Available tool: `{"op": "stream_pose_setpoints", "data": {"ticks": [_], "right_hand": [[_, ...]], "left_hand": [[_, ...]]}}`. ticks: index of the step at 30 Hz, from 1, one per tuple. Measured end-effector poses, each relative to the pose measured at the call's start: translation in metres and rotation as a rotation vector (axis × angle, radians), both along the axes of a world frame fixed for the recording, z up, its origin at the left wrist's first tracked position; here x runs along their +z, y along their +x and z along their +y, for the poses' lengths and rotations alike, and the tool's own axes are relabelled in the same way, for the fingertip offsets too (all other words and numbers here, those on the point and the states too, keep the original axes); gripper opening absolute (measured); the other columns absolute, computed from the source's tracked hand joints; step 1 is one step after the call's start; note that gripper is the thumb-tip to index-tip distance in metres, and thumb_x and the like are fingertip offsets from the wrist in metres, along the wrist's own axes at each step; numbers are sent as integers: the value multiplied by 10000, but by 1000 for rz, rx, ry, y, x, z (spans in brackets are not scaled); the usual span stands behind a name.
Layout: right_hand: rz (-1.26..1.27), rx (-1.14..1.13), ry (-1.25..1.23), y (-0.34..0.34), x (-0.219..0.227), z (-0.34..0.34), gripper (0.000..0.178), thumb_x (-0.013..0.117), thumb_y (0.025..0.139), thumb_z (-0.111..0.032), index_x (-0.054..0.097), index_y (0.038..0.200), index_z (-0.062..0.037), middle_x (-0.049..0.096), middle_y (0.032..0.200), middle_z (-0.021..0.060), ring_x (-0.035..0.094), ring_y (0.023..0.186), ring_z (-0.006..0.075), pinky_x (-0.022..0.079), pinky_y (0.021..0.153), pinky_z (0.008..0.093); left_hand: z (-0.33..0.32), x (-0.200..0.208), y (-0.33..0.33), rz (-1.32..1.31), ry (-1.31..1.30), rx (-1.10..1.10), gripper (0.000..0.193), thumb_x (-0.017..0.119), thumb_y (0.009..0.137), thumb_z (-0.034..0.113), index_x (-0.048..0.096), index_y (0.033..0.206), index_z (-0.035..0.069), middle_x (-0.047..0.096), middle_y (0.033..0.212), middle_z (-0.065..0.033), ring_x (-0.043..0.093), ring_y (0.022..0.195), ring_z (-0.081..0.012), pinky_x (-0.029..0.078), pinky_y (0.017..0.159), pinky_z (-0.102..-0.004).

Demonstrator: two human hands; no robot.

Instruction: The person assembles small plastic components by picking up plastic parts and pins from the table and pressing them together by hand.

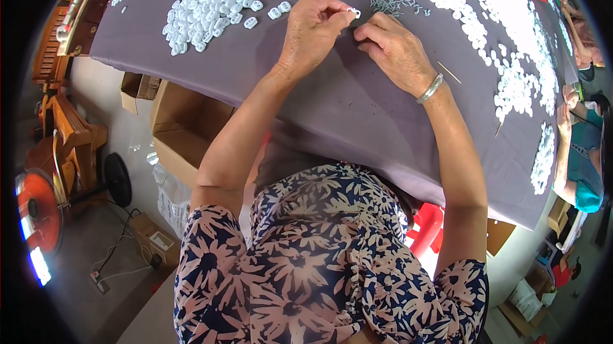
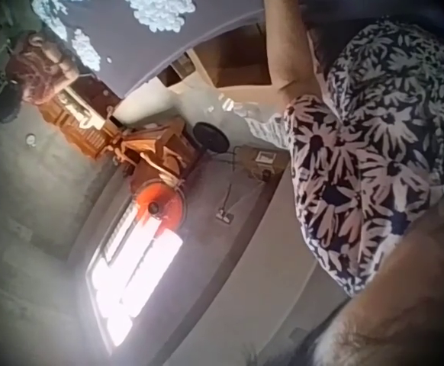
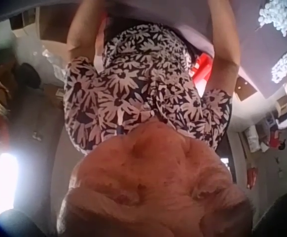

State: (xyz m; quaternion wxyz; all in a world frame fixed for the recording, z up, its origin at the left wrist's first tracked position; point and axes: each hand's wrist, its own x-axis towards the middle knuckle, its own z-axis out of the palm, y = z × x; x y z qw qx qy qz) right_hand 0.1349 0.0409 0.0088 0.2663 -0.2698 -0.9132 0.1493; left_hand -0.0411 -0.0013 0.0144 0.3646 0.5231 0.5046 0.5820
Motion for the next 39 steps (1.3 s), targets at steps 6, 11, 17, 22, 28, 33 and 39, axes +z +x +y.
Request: {"op": "stream_pose_setpoints", "data": {"ticks": [6,11,17,22,28,33,39], "right_hand": [[9,-11,17,0,1,0,110,611,799,17,533,849,-41,551,840,73,571,742,250,473,660,344],[287,-145,-242,14,-1,7,41,593,870,-24,558,887,-37,558,746,12,510,631,137,445,594,263],[432,-123,-655,20,5,10,108,591,924,-104,652,991,-45,579,764,-36,488,668,41,418,575,193],[532,-122,-864,20,8,9,119,625,911,-137,676,972,-47,625,803,-12,508,677,42,430,579,194],[538,-112,-907,22,5,9,124,637,903,-155,688,941,-49,638,819,-4,533,690,47,441,583,193],[475,-130,-914,18,8,6,147,636,907,-182,688,933,-47,621,798,-20,550,696,50,456,564,194],[454,-149,-906,17,8,5,150,627,915,-191,686,927,-53,599,770,-32,546,680,42,455,562,191]], "left_hand": [[0,-9,3,11,-6,-22,405,660,811,3,489,1178,7,645,806,-29,543,703,-67,459,647,-221],[-4,-8,16,-4,-46,-43,401,666,807,0,493,1168,15,649,794,-20,535,695,-56,458,652,-220],[-9,-12,25,32,-46,-81,400,673,805,16,504,1168,25,655,788,-23,545,681,-59,471,652,-221],[-11,-18,32,-9,-41,-89,407,672,803,18,506,1174,31,658,786,-32,558,687,-69,479,660,-230],[-11,-18,32,17,-75,-92,434,670,817,0,525,1225,33,647,810,7,568,753,-54,472,687,-216],[-9,-22,30,-32,-58,-105,447,670,818,6,528,1241,42,643,808,6,567,759,-54,471,696,-218],[-9,-20,30,-26,-68,-111,466,677,814,15,527,1255,49,647,815,1,570,759,-60,475,697,-226]]}}
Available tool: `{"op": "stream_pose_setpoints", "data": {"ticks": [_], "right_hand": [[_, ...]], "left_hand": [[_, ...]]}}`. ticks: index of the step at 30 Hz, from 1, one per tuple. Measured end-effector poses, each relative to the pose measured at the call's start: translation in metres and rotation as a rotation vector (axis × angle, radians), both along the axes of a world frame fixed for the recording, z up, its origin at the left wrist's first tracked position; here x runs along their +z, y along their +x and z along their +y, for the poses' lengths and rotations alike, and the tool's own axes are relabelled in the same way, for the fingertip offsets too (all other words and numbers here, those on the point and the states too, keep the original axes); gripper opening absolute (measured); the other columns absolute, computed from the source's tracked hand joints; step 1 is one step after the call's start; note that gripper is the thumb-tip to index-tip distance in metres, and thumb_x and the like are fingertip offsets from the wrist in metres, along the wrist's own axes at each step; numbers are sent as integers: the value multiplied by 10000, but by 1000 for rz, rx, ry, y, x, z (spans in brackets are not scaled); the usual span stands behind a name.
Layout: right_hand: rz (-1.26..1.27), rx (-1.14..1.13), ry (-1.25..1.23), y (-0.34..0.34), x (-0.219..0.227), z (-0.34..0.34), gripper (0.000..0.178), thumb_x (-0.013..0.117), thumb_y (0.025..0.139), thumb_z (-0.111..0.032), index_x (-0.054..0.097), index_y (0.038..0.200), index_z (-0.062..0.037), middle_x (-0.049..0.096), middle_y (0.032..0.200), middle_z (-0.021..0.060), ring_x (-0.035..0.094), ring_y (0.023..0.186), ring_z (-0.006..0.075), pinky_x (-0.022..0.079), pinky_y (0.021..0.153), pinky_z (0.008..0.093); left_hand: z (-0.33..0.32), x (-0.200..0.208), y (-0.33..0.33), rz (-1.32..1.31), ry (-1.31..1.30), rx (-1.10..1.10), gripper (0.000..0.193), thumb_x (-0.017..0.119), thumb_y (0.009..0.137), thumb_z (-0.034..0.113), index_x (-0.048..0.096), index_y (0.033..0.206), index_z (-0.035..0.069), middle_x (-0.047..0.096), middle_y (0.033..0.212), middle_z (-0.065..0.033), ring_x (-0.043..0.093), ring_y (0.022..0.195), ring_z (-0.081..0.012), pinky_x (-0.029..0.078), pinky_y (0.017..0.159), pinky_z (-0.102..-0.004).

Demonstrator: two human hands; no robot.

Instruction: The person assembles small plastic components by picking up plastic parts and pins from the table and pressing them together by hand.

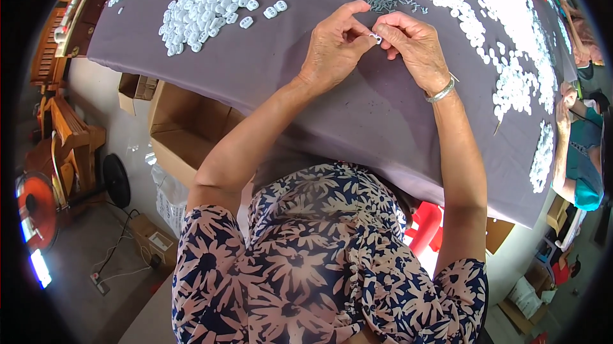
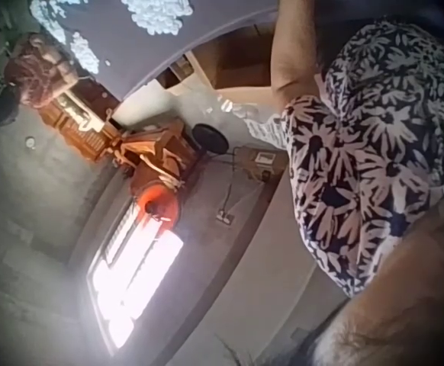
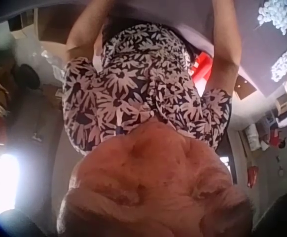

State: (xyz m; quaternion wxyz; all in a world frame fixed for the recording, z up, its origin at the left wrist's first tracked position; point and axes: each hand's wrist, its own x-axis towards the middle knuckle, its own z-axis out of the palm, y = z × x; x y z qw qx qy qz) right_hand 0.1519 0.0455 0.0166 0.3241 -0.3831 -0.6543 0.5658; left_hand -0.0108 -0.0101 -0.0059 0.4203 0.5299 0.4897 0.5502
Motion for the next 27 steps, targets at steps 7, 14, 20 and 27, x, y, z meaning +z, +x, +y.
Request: {"op": "stream_pose_setpoints", "data": {"ticks": [7,14,20,27], "right_hand": [[-18,-9,33,-1,-2,-1,154,628,917,-192,680,926,-47,588,748,-32,538,650,41,461,550,192],[-68,-28,131,-3,-6,-2,143,621,921,-169,663,933,-34,586,742,-28,538,647,43,467,550,196],[-129,-68,217,-8,-5,-7,128,618,922,-159,648,923,-34,591,737,-24,544,633,44,471,540,201],[-202,-162,485,-14,-15,-8,105,626,900,-120,633,879,-18,605,700,-3,560,594,53,488,538,212]], "left_hand": [[-2,3,3,45,-26,40,472,682,816,26,498,1250,29,650,812,-9,571,753,-63,473,689,-225],[-2,1,4,117,7,93,452,642,808,37,425,1201,-16,674,806,-78,620,700,-131,506,678,-272],[-2,0,5,128,13,115,462,651,805,35,397,1186,-26,678,793,-95,629,705,-145,509,677,-279],[-1,-4,10,40,24,140,445,665,802,6,391,1153,-21,679,795,-102,633,707,-142,510,678,-269]]}}
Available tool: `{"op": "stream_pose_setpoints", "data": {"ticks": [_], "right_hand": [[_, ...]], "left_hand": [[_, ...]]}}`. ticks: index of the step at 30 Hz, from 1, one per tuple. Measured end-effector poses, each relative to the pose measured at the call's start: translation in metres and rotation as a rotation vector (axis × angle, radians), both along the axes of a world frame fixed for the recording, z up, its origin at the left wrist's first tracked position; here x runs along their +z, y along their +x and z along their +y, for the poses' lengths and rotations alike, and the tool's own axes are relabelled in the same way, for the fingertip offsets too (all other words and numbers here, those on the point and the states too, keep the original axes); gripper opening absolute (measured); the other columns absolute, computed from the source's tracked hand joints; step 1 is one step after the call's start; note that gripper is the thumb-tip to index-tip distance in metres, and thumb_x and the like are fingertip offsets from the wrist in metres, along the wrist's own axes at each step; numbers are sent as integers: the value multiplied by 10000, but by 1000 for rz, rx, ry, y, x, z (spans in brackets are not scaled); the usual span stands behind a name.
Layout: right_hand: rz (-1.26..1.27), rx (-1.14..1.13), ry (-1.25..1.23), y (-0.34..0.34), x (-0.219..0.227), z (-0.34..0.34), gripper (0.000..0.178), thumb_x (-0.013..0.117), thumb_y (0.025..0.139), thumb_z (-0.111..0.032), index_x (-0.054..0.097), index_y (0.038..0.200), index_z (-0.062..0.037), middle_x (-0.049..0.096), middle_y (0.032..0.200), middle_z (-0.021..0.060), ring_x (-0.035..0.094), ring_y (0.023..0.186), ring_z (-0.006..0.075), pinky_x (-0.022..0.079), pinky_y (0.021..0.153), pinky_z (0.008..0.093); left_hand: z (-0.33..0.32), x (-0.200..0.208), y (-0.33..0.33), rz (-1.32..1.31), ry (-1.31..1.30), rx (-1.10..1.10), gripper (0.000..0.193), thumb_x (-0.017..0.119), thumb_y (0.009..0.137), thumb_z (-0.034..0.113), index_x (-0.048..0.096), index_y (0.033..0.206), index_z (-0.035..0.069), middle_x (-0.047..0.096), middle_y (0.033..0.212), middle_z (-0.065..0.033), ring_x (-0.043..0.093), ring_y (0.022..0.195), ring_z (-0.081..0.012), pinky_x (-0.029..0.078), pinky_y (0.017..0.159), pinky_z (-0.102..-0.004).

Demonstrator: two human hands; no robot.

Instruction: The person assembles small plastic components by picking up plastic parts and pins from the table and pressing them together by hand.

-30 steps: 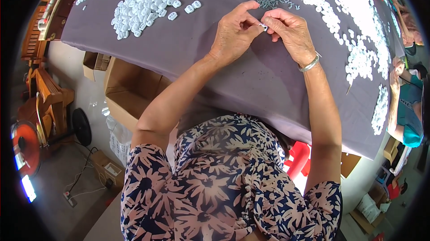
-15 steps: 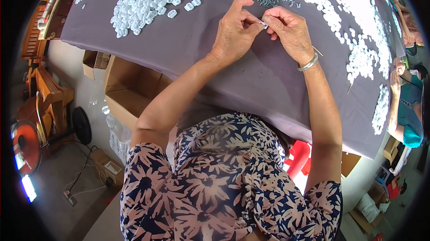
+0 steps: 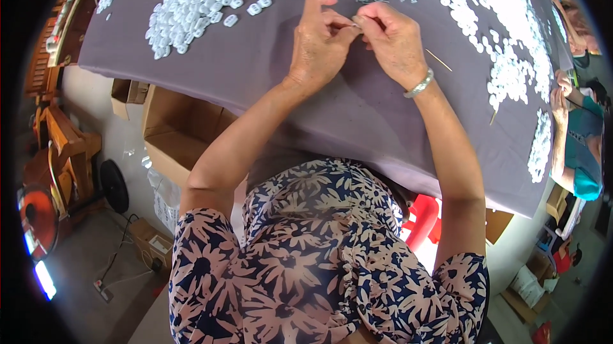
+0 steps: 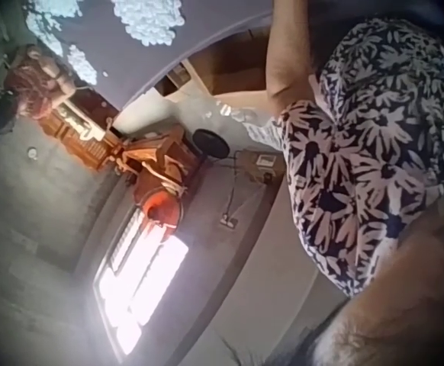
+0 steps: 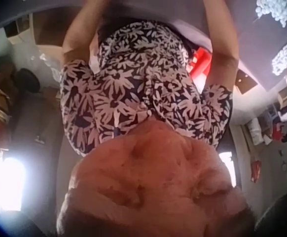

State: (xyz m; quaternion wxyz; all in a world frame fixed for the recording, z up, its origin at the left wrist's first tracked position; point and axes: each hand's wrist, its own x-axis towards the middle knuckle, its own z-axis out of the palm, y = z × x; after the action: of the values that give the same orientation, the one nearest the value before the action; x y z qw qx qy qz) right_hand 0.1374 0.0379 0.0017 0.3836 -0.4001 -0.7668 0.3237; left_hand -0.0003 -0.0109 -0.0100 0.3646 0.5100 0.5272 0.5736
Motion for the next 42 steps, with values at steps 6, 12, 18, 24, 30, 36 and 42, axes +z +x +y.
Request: {"op": "stream_pose_setpoints", "data": {"ticks": [6,12,18,24,30,36,42], "right_hand": [[11,-43,37,-10,-2,-2,98,637,883,-109,627,854,-16,615,668,28,581,561,78,491,522,235],[58,-2,59,-6,1,-2,89,616,877,-90,603,834,-13,605,647,42,592,561,92,487,526,253],[78,0,-69,-3,5,-3,112,626,880,-126,606,843,-22,603,657,29,571,569,79,480,526,252],[108,-24,-191,-1,14,-3,122,637,893,-156,615,856,-41,592,655,4,563,589,62,465,525,221],[118,-157,-57,45,19,36,96,637,889,-150,654,856,-61,567,653,-54,497,577,19,432,511,201],[-404,-419,139,162,48,61,142,659,841,-168,682,928,-58,665,733,21,563,594,94,469,586,250],[-623,-344,49,204,26,59,230,659,813,-159,661,1024,-68,698,909,74,660,822,180,514,770,297]], "left_hand": [[0,2,-4,-13,-41,65,448,663,800,-15,375,1144,-24,671,801,-118,631,707,-141,507,651,-258],[-2,8,-1,70,-39,41,445,656,805,-24,382,1155,-23,673,805,-114,628,703,-137,507,651,-254],[-3,9,-2,69,-17,-1,438,651,817,-28,393,1171,-19,674,805,-96,616,702,-110,495,653,-230],[-2,6,-3,62,-16,-28,415,648,827,-29,411,1168,-12,666,793,-67,579,681,-80,467,635,-208],[-3,9,-5,31,-46,-47,406,661,830,-5,424,1160,-10,656,790,-49,555,679,-61,456,631,-199],[-3,11,-1,56,-36,-59,402,669,825,12,442,1156,-1,653,791,-41,557,681,-66,463,641,-210],[-4,9,-2,65,-59,-47,388,669,820,10,464,1150,9,654,787,-33,569,693,-76,474,662,-223]]}}
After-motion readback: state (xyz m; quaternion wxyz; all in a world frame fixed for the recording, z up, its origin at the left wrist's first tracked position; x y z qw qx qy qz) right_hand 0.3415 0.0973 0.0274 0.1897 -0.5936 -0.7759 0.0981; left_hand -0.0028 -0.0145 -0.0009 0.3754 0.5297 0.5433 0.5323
